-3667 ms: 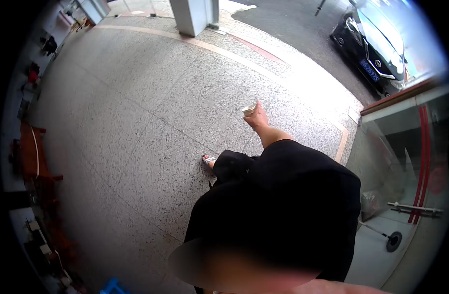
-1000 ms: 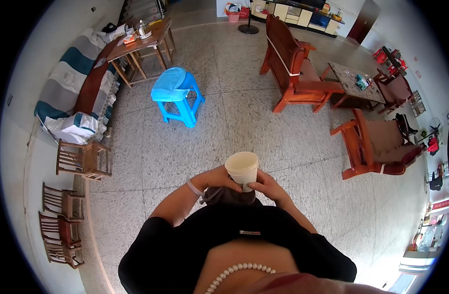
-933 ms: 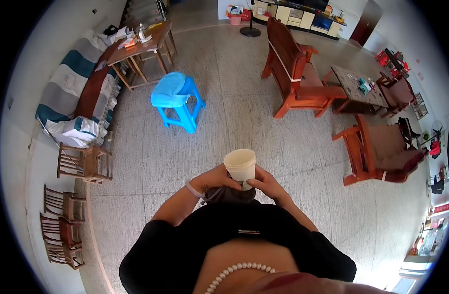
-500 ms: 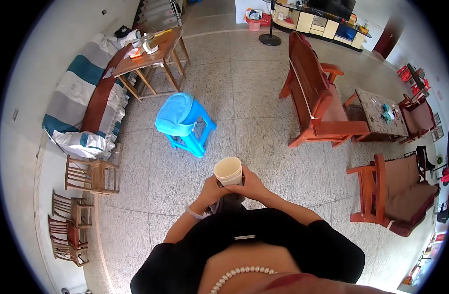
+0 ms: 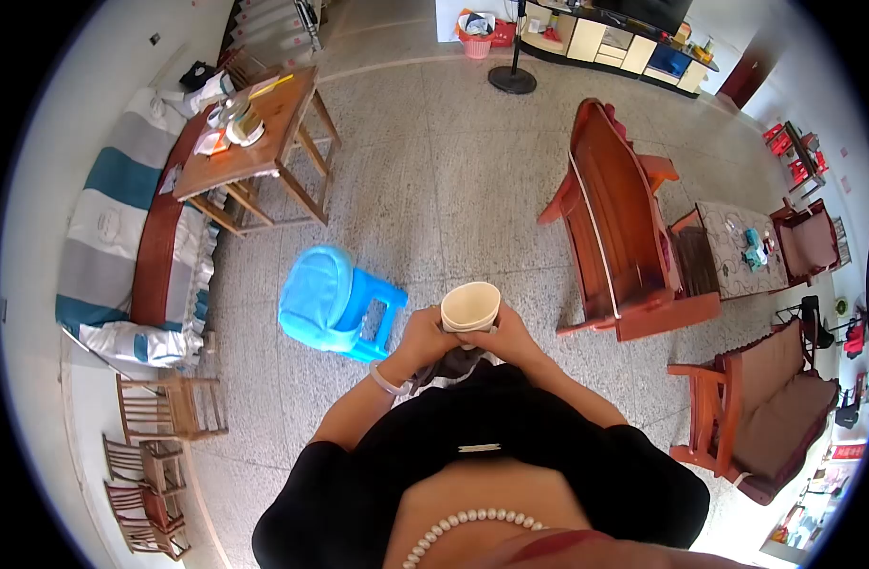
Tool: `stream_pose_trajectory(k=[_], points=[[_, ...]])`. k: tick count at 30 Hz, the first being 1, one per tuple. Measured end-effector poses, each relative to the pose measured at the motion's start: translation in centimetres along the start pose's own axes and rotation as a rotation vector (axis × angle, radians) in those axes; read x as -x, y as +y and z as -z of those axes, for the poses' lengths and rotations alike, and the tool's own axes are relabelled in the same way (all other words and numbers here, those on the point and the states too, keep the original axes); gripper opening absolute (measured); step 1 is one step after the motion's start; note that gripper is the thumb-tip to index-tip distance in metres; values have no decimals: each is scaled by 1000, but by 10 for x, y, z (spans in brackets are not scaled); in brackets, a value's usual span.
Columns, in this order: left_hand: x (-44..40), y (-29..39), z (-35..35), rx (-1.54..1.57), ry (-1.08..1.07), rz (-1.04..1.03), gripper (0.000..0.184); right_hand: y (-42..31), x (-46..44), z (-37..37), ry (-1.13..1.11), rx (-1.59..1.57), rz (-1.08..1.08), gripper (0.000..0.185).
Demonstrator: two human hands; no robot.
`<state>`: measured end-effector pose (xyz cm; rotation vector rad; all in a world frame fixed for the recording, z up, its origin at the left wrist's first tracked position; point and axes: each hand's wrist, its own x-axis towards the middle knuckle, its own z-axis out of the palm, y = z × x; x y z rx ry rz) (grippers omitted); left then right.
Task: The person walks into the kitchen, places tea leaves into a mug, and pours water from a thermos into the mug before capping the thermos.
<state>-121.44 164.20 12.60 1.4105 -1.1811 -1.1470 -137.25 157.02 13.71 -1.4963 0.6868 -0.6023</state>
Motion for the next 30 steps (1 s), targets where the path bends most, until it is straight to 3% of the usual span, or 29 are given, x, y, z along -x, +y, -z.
stream_pose_trajectory(k=[4,6,10,13,14,18,24,27,30], points=[[-84,-2,13,46,-26,78,38,12,-77,45,-50,-1,-56,60],[-130,-9,22,-11,29,51,43,9,-123,68,-67,52,-45,60],[-224,-2,44,183,169,16,54,9,-231,101,3,25,6,59],[-282,10,69,44,272,-117,60,8,-306,99,53,-27,-2,59],[-295,13,77,-78,342,-64,56,7,-328,100,48,3,-2,60],[-356,21,112,-7,475,-11,47,-6,-409,105,-20,8,13,61],[-475,-4,191,146,342,5,41,7,-547,137,-172,-35,-30,63],[-546,20,238,-149,328,-22,36,-1,-621,156,-172,-137,-120,62],[-620,22,278,-194,228,54,31,-5,-684,173,-66,-186,-145,58]])
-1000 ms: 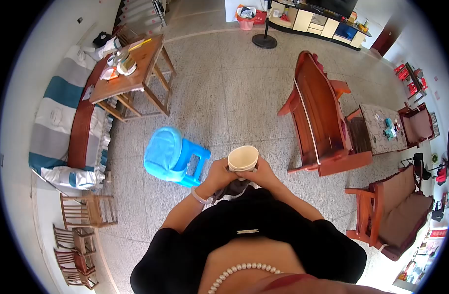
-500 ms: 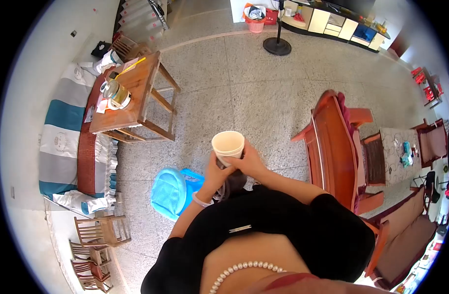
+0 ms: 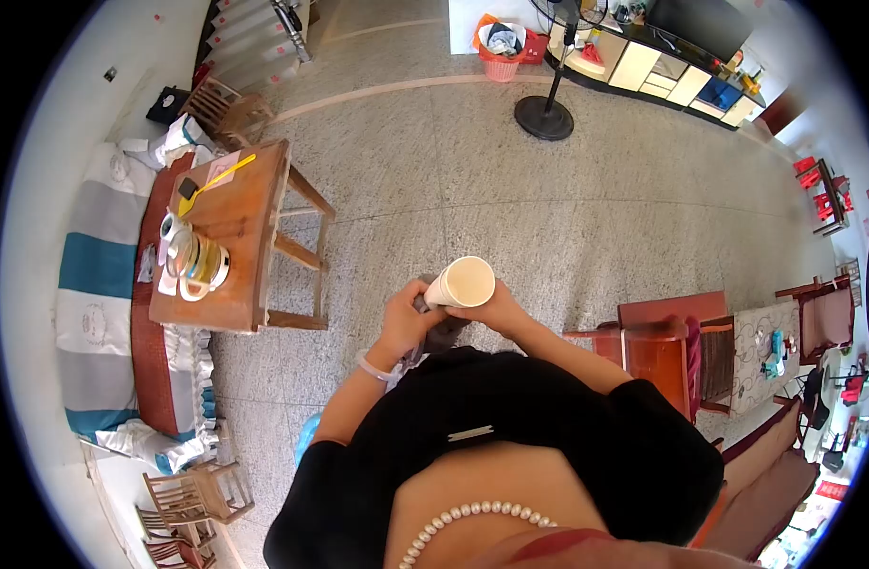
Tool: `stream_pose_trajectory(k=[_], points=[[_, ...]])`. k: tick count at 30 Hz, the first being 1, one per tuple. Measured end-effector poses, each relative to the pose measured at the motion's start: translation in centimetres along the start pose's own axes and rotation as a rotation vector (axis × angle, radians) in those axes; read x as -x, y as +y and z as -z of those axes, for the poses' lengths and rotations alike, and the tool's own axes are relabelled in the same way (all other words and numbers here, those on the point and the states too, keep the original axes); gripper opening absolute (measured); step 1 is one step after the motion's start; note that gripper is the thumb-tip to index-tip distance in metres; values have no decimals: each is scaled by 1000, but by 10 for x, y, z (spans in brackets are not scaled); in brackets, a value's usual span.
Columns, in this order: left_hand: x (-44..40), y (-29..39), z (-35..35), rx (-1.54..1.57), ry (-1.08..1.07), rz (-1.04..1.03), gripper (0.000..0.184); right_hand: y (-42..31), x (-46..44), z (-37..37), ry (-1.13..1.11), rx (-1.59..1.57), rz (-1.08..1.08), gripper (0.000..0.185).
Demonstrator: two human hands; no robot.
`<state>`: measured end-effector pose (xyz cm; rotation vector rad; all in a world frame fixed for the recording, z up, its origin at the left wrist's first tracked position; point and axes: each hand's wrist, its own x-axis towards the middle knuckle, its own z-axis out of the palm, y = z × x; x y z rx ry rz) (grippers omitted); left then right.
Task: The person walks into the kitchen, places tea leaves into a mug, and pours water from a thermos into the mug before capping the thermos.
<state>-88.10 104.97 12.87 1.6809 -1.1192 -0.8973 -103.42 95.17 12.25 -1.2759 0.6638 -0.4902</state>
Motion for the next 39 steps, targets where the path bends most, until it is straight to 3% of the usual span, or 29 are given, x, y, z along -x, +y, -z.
stream_pose_trajectory(k=[5,10,13,16,18,20,29,34,39], points=[[-114,16,4,-18,-93,-18,28,-24,-79,42,220,112,-30,52],[-233,4,-12,104,-226,74,24,-35,-167,103,205,108,26,55],[-307,4,-13,166,-309,-26,24,-57,-229,139,169,165,56,55],[-376,19,-7,376,-310,110,32,-78,-301,170,125,122,53,56],[-419,30,5,284,-244,84,36,-86,-357,194,87,106,-55,55],[-449,20,16,310,-155,122,41,-89,-407,211,143,-145,-80,49],[-587,-72,109,582,512,386,22,-67,-603,308,458,-432,-375,43],[-714,-65,166,399,509,289,20,-75,-714,344,671,-467,-448,42],[-826,-37,198,345,433,194,20,-101,-812,373,740,-439,-323,43]])
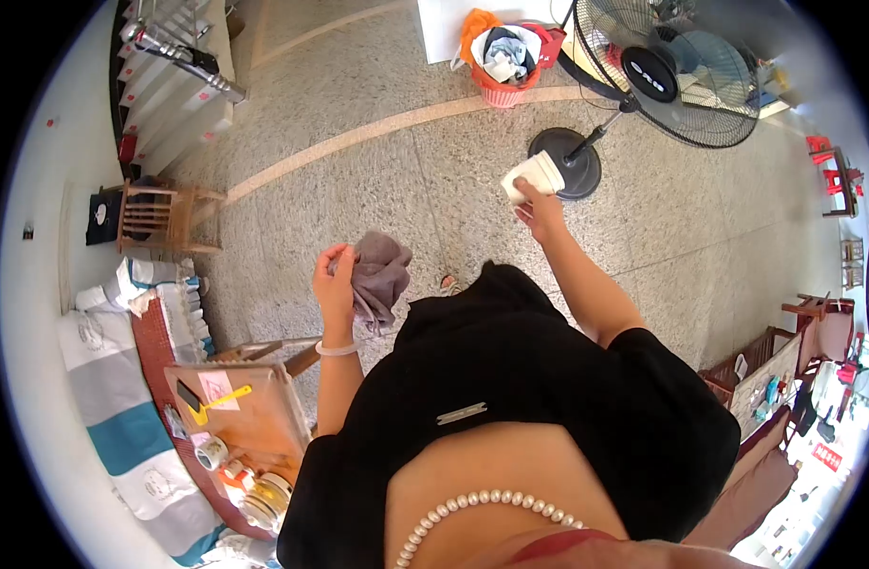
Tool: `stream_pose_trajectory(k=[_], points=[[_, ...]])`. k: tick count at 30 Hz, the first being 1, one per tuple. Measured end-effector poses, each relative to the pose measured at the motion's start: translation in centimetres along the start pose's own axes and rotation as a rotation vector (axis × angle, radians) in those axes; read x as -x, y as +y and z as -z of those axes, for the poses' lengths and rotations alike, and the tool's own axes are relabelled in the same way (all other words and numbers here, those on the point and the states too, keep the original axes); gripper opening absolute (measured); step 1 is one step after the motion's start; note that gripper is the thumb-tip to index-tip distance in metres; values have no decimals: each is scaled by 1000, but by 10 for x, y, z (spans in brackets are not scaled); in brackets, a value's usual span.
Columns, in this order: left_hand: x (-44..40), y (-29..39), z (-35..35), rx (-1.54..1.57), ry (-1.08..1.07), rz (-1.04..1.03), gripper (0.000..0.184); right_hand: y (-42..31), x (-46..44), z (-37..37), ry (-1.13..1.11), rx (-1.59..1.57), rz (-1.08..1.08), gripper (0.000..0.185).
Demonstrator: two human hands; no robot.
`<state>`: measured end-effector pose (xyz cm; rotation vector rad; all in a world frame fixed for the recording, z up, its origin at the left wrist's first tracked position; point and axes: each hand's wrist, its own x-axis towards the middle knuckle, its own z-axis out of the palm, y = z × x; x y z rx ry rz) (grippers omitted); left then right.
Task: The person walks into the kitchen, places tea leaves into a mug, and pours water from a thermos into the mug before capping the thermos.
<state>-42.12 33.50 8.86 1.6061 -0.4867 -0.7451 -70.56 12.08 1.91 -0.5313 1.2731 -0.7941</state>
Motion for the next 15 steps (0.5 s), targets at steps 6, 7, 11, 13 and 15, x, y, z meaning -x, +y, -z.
stream_pose_trajectory(k=[6,7,11,13,15], points=[[-92,14,-36,-98,10,-14,19,-56,-105,-44,95,245,203,51],[-106,8,-38,-103,32,1,18,-66,-124,-51,115,278,275,51],[-151,14,-62,-88,134,61,18,-102,-238,-63,147,321,408,50],[-177,19,-71,-46,207,106,18,-133,-286,-79,149,372,470,54],[-208,27,-84,-19,263,132,17,-170,-323,-95,182,391,452,58]])
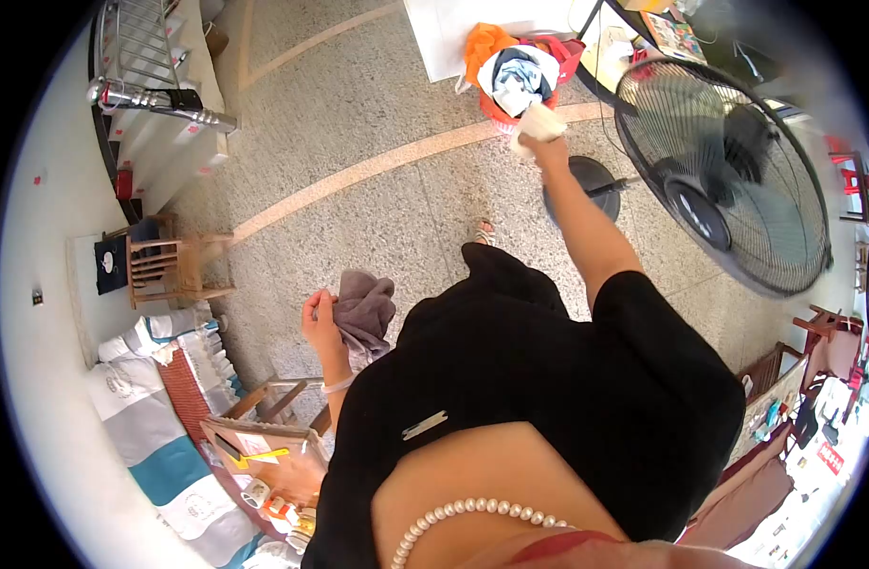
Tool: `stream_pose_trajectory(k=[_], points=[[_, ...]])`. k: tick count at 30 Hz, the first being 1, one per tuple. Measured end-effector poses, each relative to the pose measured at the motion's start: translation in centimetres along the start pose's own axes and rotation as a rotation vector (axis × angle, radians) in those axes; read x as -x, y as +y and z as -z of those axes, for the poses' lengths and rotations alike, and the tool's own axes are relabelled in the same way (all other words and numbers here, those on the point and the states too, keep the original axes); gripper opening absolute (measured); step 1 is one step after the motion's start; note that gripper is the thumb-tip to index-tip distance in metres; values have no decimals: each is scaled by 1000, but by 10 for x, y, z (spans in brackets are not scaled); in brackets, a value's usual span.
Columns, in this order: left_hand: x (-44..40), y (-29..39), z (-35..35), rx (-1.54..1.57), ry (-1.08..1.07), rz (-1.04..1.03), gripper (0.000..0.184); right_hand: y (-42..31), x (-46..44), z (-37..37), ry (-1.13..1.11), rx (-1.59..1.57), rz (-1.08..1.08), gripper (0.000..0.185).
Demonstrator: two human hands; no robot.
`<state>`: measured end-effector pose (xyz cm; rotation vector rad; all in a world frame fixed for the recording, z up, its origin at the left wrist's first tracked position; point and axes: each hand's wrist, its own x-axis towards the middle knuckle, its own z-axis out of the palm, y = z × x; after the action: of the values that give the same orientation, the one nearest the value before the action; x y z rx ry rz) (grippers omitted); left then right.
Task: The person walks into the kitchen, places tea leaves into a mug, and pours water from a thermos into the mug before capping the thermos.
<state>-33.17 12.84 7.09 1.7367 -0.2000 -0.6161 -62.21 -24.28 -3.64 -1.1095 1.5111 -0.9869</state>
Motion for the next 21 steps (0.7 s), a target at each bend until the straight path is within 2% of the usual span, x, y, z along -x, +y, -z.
stream_pose_trajectory(k=[2,3,5,7,9,11,13,15,17,20,21], points=[[-18,15,-21,18,43,16,17,-6,-54,-12,63,140,-84,68],[-25,22,-30,12,38,13,17,16,-91,-20,93,-15,72,72],[-38,32,-49,0,33,17,17,-1,-123,-28,329,165,-10,72],[-50,37,-64,-77,22,16,17,-28,-130,-34,440,48,-240,68],[-68,40,-79,-138,-3,16,18,-23,-134,-37,442,106,-272,63],[-85,34,-91,-169,-30,34,18,22,-132,-41,312,356,-101,58],[-108,34,-111,-182,-85,64,18,110,-127,-46,177,671,100,61],[-133,37,-133,-179,-137,83,19,133,-89,-46,82,663,-31,47],[-160,48,-163,-201,-181,60,19,149,-68,-42,-16,720,-341,39],[-211,54,-204,-224,-293,-16,19,117,-70,-24,-297,646,-667,32],[-227,64,-220,-224,-322,-16,19,139,-84,-16,-329,750,-500,28]])
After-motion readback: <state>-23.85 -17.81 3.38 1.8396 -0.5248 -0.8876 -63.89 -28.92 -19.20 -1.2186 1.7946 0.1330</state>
